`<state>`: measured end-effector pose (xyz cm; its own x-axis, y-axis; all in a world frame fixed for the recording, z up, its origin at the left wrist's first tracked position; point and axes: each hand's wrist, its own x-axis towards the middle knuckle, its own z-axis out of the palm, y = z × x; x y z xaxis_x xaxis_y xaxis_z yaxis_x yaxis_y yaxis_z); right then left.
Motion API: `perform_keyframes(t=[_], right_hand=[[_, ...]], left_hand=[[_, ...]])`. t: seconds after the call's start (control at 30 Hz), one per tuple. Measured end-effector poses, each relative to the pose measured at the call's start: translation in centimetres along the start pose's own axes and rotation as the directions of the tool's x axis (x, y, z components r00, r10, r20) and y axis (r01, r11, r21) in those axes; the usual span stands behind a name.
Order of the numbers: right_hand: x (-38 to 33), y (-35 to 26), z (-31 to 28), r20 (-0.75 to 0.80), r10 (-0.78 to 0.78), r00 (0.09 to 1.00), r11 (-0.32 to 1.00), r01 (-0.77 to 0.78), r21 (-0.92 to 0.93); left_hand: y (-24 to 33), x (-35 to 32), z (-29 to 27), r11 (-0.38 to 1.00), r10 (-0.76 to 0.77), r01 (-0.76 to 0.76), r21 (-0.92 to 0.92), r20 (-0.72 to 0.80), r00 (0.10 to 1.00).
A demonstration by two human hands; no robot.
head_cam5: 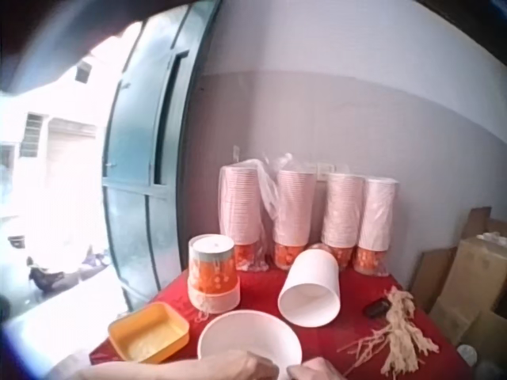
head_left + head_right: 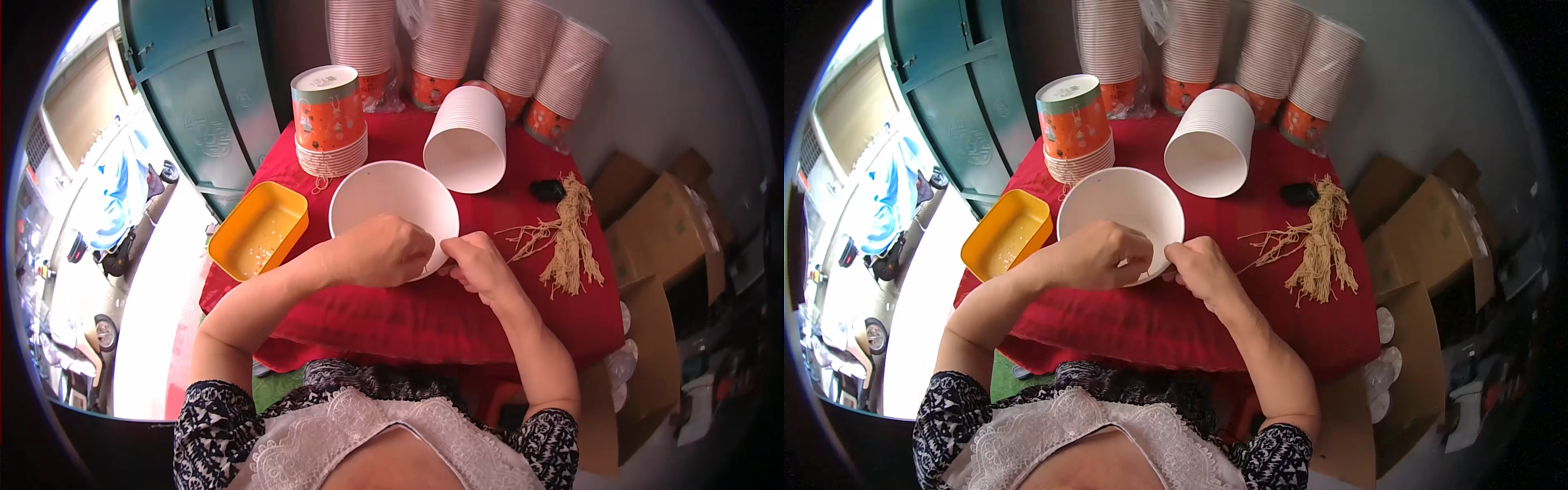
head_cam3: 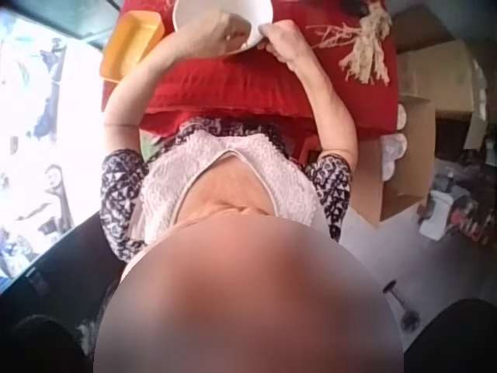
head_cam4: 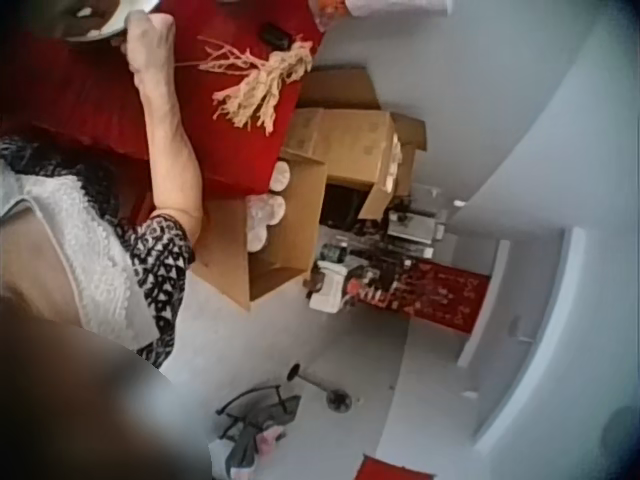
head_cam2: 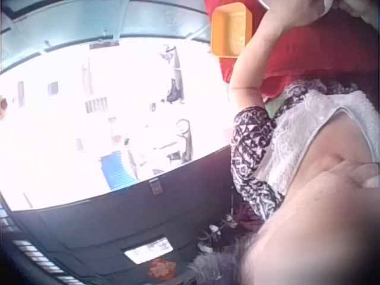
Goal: Manually threading and knotting strings into the pre-punched holes of decorative paper buckets.
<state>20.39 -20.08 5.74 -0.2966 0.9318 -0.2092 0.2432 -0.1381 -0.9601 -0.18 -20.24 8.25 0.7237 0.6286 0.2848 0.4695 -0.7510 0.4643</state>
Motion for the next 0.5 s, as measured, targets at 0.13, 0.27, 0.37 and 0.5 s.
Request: perform_keyframes(t=[0.13, 0.27, 0.37, 0.5], right_hand=[[2.4, 1.0, 0.1, -0.066, -0.175, 0.982, 0.974, 0.163, -0.156], [6.4, 1.8, 1.2, -0.143, -0.366, 0.92, 0.918, 0.331, -0.22], [9.2, 3.6, 1.4, -0.162, -0.424, 0.891, 0.895, 0.384, -0.229], [11.3, 4.9, 2.2, -0.154, -0.422, 0.894, 0.896, 0.385, -0.221]], left_hand=[[-0.3, 0.0, -0.3, 0.996, -0.044, 0.047, 0.07, -0.046, 0.998], [-3.3, 0.7, 0.1, 0.976, -0.157, 0.173, 0.132, -0.125, 0.98], [-5.7, 1.2, 1.6, 0.972, -0.192, 0.215, 0.098, -0.2, 0.961], [-9.6, 1.3, 5.1, 0.979, -0.175, 0.202, 0.031, -0.381, 0.908]])
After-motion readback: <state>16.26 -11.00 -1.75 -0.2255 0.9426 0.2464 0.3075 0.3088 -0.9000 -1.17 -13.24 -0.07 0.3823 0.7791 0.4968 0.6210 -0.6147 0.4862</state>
